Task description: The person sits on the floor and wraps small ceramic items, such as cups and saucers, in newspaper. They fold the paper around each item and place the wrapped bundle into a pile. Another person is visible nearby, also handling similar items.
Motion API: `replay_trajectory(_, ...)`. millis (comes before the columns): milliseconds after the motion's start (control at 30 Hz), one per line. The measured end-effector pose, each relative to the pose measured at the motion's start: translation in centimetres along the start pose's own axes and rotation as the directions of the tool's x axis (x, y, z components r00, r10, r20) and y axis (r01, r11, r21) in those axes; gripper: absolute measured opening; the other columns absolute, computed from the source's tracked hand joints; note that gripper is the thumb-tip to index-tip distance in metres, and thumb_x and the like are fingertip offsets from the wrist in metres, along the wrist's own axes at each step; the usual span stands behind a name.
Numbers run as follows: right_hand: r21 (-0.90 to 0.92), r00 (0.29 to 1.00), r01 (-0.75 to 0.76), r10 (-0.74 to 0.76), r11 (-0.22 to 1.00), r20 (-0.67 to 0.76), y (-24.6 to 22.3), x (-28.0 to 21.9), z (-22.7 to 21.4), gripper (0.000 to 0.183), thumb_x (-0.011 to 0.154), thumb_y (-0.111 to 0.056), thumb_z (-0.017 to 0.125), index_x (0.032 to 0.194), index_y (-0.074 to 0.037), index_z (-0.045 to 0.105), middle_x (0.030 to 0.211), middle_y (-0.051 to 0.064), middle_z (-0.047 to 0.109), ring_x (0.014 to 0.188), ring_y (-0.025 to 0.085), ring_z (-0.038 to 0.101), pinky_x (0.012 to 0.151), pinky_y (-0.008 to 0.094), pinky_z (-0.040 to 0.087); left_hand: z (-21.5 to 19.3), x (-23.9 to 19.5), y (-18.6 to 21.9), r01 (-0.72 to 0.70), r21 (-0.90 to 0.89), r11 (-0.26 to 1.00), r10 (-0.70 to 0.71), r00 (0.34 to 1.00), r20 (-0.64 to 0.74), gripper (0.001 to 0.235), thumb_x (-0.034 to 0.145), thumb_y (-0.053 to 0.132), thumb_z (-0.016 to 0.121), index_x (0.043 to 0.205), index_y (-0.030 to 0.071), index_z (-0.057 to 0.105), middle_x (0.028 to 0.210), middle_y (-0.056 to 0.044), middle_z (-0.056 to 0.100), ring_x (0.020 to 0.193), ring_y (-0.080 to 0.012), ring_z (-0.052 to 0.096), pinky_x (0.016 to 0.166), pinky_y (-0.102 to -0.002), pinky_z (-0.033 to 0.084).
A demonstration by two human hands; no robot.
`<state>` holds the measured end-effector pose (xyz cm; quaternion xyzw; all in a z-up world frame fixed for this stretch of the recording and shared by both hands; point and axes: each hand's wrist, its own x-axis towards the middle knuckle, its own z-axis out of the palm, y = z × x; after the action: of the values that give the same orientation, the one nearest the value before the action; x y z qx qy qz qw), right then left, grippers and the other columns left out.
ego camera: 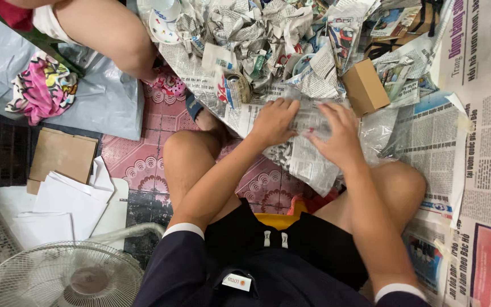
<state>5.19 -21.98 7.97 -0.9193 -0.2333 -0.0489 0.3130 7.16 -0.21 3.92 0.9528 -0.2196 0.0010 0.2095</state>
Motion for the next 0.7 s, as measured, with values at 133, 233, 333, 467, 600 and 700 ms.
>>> replay_trajectory(133,-0.116,0.977,0.108,-0.084,0.987,0.195,1.0,1.1,0.9,0.090,0.078,-0.041,0.086,0.150,-0.003,0.047,0.153,0.019,0.045,0.144,0.034,0.037,0.119,0.057,0.019,0.3,-0.4,-0.4,-0.079,0.009,0.997,0.080,0.991,-0.111,0.074,0.064,0.033,0.092,0.118,0.005,0.049,0.118,-0.014,0.062,0.115,-0.0354,0.060,0.097,-0.048,0.046)
replay_trajectory(233,-0.130,0.976,0.130,-0.104,0.983,0.192,1.6,1.5,1.5,0.095,0.074,-0.041,0.086,0.150,0.000,0.045,0.154,0.021,0.042,0.145,0.037,0.034,0.118,0.057,0.016,0.2,-0.4,-0.8,-0.118,0.008,0.993,0.118,0.982,-0.148,0.073,0.063,0.032,0.092,0.117,0.006,0.049,0.117,-0.014,0.061,0.114,-0.0347,0.060,0.097,-0.046,0.047)
replay_trajectory(333,-0.057,0.984,0.087,-0.076,0.995,0.162,2.0,0.5,2.3,0.088,0.079,-0.037,0.082,0.152,-0.005,0.047,0.154,0.017,0.047,0.145,0.033,0.040,0.121,0.056,0.019,0.6,-1.1,-0.4,-0.126,0.026,0.992,0.128,0.979,-0.158,0.073,0.062,0.031,0.092,0.116,0.006,0.049,0.117,-0.014,0.061,0.113,-0.0341,0.061,0.098,-0.045,0.047)
replay_trajectory(467,-0.067,0.987,0.035,-0.024,0.997,0.160,2.2,0.4,3.0,0.077,0.083,-0.035,0.084,0.148,-0.009,0.053,0.147,0.013,0.055,0.138,0.029,0.049,0.122,0.057,0.017,-0.3,-1.3,-0.2,-0.122,-0.026,0.992,0.117,0.982,-0.147,0.072,0.061,0.029,0.091,0.115,0.006,0.049,0.117,-0.013,0.061,0.115,-0.0350,0.060,0.100,-0.046,0.047)
replay_trajectory(600,-0.064,0.990,-0.009,0.018,0.998,0.142,2.0,0.0,3.3,0.068,0.079,-0.033,0.086,0.138,-0.013,0.059,0.138,0.007,0.062,0.136,0.026,0.053,0.123,0.053,0.017,-1.6,-1.4,-0.4,-0.160,-0.124,0.979,0.149,0.985,-0.091,0.062,0.072,0.023,0.087,0.116,0.003,0.048,0.119,-0.019,0.062,0.116,-0.0395,0.059,0.099,-0.048,0.047)
replay_trajectory(700,-0.074,0.989,-0.008,0.019,0.997,0.146,1.3,-0.4,3.4,0.071,0.074,-0.034,0.089,0.135,-0.014,0.060,0.134,0.006,0.062,0.134,0.025,0.053,0.122,0.053,0.016,-2.1,-1.8,-0.2,-0.130,-0.130,0.983,0.132,0.991,0.008,0.056,0.079,0.020,0.084,0.118,0.003,0.048,0.121,-0.021,0.063,0.118,-0.0409,0.059,0.099,-0.049,0.047)
